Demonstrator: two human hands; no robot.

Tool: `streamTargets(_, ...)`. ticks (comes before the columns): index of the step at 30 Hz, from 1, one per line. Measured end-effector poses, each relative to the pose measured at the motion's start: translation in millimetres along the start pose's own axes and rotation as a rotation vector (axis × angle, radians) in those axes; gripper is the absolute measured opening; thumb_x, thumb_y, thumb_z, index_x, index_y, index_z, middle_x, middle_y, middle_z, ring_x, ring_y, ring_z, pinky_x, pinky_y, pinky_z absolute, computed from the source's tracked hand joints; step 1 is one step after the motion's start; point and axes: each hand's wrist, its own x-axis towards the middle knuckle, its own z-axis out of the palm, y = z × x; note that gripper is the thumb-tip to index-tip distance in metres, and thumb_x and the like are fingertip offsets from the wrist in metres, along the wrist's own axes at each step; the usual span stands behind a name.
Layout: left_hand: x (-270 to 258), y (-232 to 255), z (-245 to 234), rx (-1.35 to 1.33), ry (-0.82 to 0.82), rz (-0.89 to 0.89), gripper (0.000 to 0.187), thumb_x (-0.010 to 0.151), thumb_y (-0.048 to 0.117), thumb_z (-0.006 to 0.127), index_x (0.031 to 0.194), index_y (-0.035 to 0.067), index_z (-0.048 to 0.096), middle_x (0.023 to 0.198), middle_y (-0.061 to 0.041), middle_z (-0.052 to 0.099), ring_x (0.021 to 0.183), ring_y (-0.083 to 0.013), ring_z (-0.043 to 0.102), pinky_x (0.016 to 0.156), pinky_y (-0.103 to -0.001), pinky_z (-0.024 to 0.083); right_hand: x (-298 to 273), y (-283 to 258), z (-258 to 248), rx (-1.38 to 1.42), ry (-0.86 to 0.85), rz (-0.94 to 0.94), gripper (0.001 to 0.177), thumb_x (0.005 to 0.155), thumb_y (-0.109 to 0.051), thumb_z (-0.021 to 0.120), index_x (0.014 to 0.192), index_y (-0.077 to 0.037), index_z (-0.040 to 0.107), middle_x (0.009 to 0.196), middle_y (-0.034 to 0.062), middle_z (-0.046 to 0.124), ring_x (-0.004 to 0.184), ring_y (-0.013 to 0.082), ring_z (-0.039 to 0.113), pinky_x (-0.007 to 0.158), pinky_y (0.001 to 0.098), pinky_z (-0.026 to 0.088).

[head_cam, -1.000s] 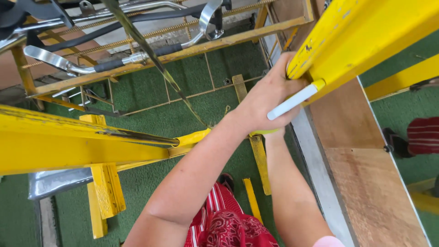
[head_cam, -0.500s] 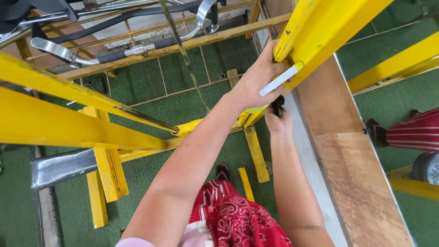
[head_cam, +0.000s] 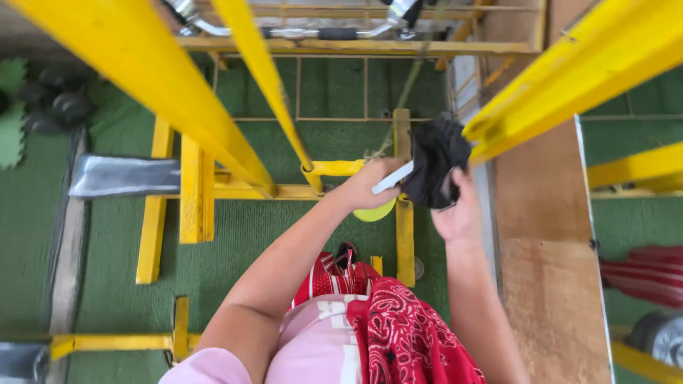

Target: Cleaning and wiping down various gym machines and benches with a spray bottle and cloth.

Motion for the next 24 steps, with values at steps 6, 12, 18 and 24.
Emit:
streamTargets(6, -108, -24, -33, -0.024, 0.128, -0.041, 0.036, 0.075, 0.004, 0.060, 0.110, 0.003, 0.064, 0.094, -0.018, 0.069, 0.089, -0.0384, 0.071, 0.079, -0.043, 0.056, -8, 104, -26, -0.335, -0.094, 0.187, 0.056, 0.097, -0.006, 0.056, 0.152, -0.007, 0.046, 0.144, 0.0074, 0.057, 0.129, 0.0218, 0.059, 0.113, 0.0390, 0.046)
streamTargets(12, -213, -43, -79, 0.146, 0.243, -0.309, 0.027, 0.076, 0.005, 0.068, 0.103, 0.003, 0.065, 0.094, -0.020, 0.071, 0.090, -0.0419, 0.069, 0.079, -0.045, 0.056, 3, 202, 6, -0.689, -0.088, 0.362, 0.039, 0.102, -0.009, 0.062, 0.139, 0.002, 0.060, 0.127, 0.0087, 0.068, 0.112, 0.0175, 0.063, 0.099, 0.0311, 0.049)
streamTargets(18, -289, -35, -134, 0.121, 0.601, -0.303, 0.034, 0.077, 0.003, 0.067, 0.111, 0.003, 0.067, 0.096, -0.019, 0.070, 0.092, -0.0376, 0.071, 0.081, -0.043, 0.056, 17, 255, 167, -1.456, -0.633, -0.215, 0.042, 0.101, -0.011, 0.058, 0.142, -0.002, 0.057, 0.136, 0.0168, 0.064, 0.129, 0.0305, 0.061, 0.111, 0.0369, 0.046)
streamTargets(24, -337, -39, -174, 0.144, 0.839, -0.321, 0.033, 0.085, 0.003, 0.062, 0.117, 0.004, 0.066, 0.103, -0.017, 0.069, 0.096, -0.0357, 0.069, 0.085, -0.040, 0.055, 48, 260, 329, -1.853, -1.142, -1.529, 0.041, 0.106, -0.011, 0.057, 0.147, -0.009, 0.065, 0.152, 0.0109, 0.056, 0.144, 0.0309, 0.044, 0.121, 0.0496, 0.032)
